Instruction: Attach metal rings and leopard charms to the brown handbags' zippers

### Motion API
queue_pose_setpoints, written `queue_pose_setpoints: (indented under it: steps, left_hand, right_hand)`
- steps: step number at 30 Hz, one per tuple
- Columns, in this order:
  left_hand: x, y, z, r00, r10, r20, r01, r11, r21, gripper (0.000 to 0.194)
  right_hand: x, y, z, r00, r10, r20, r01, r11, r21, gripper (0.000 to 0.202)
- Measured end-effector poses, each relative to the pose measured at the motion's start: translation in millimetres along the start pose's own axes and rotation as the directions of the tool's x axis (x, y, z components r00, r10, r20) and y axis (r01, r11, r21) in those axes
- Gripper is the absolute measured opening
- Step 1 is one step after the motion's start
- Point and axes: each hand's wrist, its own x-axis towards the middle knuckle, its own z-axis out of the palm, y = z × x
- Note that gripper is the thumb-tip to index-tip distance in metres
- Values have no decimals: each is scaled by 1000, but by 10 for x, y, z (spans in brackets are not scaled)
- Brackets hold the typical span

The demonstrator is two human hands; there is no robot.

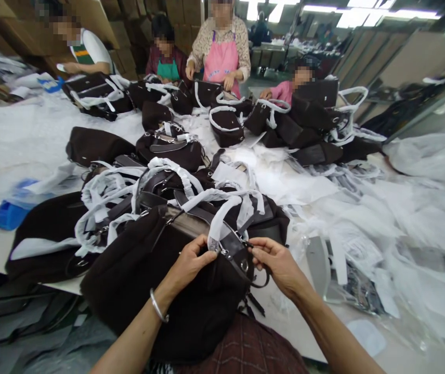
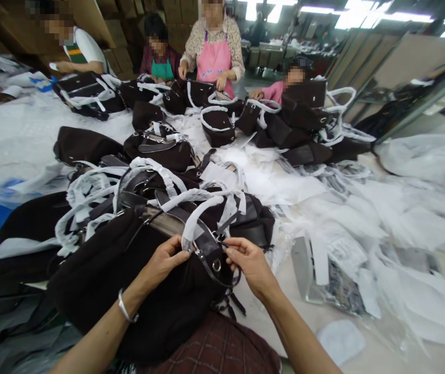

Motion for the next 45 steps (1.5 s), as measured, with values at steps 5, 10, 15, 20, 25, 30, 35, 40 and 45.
queue_pose_setpoints:
  steps: [5, 10, 15, 20, 25, 30, 35, 40, 45]
  left_hand:
    - [-73, 168, -10, 999, 22, 43, -27, 991, 127, 17]
    - [-113, 316, 12, 997, 38, 65, -58, 934, 352, 10]
    - [-85, 328, 23, 998, 35, 46, -51, 912, 407, 8]
    - [-136, 389, 89, 997, 69, 38, -79, 863, 498, 9]
    - [-452, 499, -322, 975, 207, 78, -188, 592, 784, 35]
    - [-737, 556, -1382, 830, 325, -452, 289, 443, 849, 44]
    - [-665, 451, -1843, 913, -167, -373, 354, 780, 517, 60]
    - [-670, 435, -1712, 864, -122, -488, 344, 850, 398, 52]
    - [-946, 615, -1652, 802, -93, -590, 306, 913, 271, 50]
  right_hand:
    - [-3, -156, -179, 993, 119, 7, -115, 944, 308, 29]
    - [41, -479, -199, 1000, -19, -19, 25, 920, 391, 20]
    - [83, -662, 11, 953, -303, 15, 296, 940, 167, 27]
    - [51, -449, -69, 980, -196, -36, 180, 946, -270, 33]
    - [13, -86, -223, 998, 7, 66, 24, 885, -465, 56]
    - [-47, 103, 74, 982, 114, 152, 4, 789, -614, 92]
    - [-19, 92, 333, 1000, 16, 15, 0, 679, -734, 91]
    - [28, 128, 287, 1000, 20, -11, -22, 794, -608, 79]
    - [-114, -62, 312, 989, 85, 120, -43, 947, -318, 77]
